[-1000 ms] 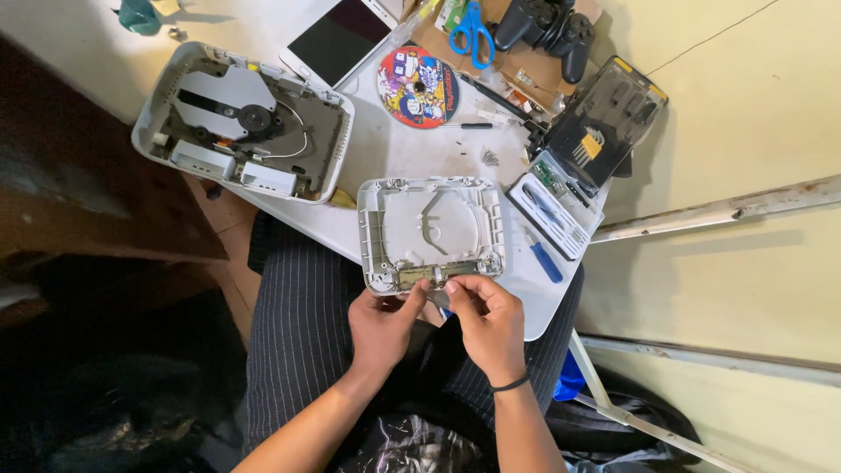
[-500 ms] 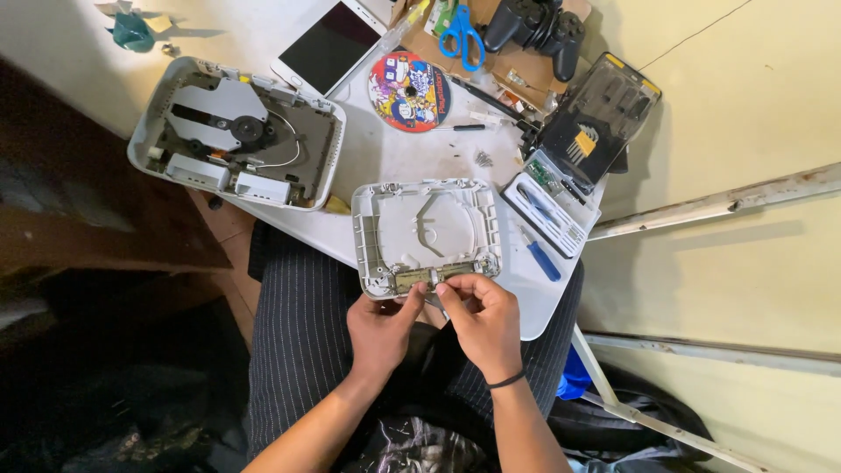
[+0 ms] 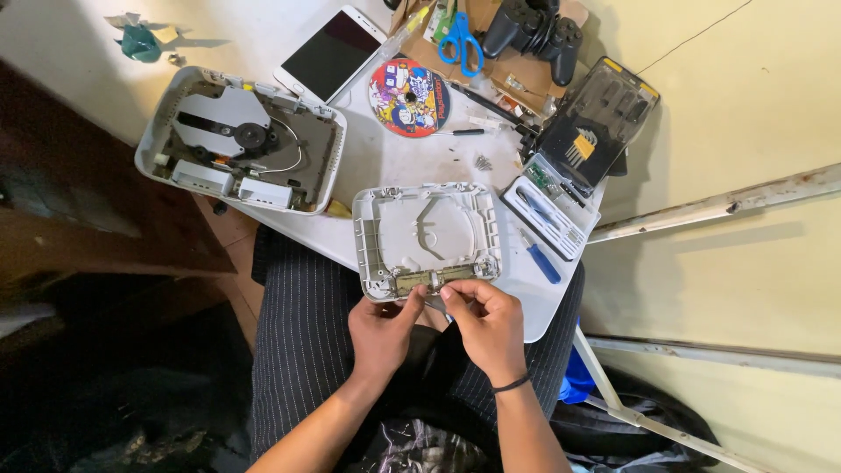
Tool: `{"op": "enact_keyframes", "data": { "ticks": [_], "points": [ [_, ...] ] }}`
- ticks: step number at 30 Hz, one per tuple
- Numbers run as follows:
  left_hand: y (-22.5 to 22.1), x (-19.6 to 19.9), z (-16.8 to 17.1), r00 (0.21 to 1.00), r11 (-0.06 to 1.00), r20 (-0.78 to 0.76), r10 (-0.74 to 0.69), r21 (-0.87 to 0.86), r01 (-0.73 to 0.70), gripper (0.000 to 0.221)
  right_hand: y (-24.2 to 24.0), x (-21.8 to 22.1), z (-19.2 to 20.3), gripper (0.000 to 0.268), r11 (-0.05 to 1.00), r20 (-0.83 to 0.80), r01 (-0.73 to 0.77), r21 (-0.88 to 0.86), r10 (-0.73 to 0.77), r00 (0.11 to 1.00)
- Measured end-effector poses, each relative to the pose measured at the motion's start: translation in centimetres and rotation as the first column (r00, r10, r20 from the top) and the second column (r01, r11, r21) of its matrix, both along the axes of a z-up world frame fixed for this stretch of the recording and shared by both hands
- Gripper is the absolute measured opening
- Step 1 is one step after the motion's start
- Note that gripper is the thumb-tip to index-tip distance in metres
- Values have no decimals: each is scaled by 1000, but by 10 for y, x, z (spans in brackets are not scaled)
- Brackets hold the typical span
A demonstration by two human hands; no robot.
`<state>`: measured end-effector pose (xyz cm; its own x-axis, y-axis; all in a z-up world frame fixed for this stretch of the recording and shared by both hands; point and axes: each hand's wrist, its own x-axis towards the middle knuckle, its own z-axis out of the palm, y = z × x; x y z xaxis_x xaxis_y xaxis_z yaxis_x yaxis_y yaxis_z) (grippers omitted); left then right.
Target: Reassembling the internal components and casing of a video game console by aligning and seating a circuit board.
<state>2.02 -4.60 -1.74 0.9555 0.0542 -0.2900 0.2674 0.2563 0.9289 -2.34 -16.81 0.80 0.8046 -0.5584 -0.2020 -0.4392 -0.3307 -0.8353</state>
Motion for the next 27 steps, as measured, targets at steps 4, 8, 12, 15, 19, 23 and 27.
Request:
{"op": "enact_keyframes", "data": {
  "ticks": [4,8,12,15,19,23,27],
  "points": [
    [1,0,0,1000,1000,2,-4,12,4,34,-2,-1,-5,11,1000,5,1,-7,-1,1000],
    [2,0,-1,1000,1000,22,-13,7,13,34,-2,-4,-5,10,1000,91,-17,-12,19,996],
    [1,-1,-8,1000,1000,25,-12,21,11,36,-10,-10,-1,11,1000,178,2,-10,-1,984],
    [3,-1,-5,999,999,30,-13,35,12,35,-23,-18,19,13,992,203,55,-111,-32,979],
    [5,-2,-17,999,1000,45,-29,2,28,32,-37,-19,18,16,953,216,-18,-304,87,972],
    [5,-3,-24,997,999,62,-39,-1,39,29,-26,-4,28,14,689,106,-301,-659,481,870],
    [5,-1,-18,997,999,70,-35,-5,36,30,-28,5,24,14,555,55,-361,-749,596,801]
  ]
}}
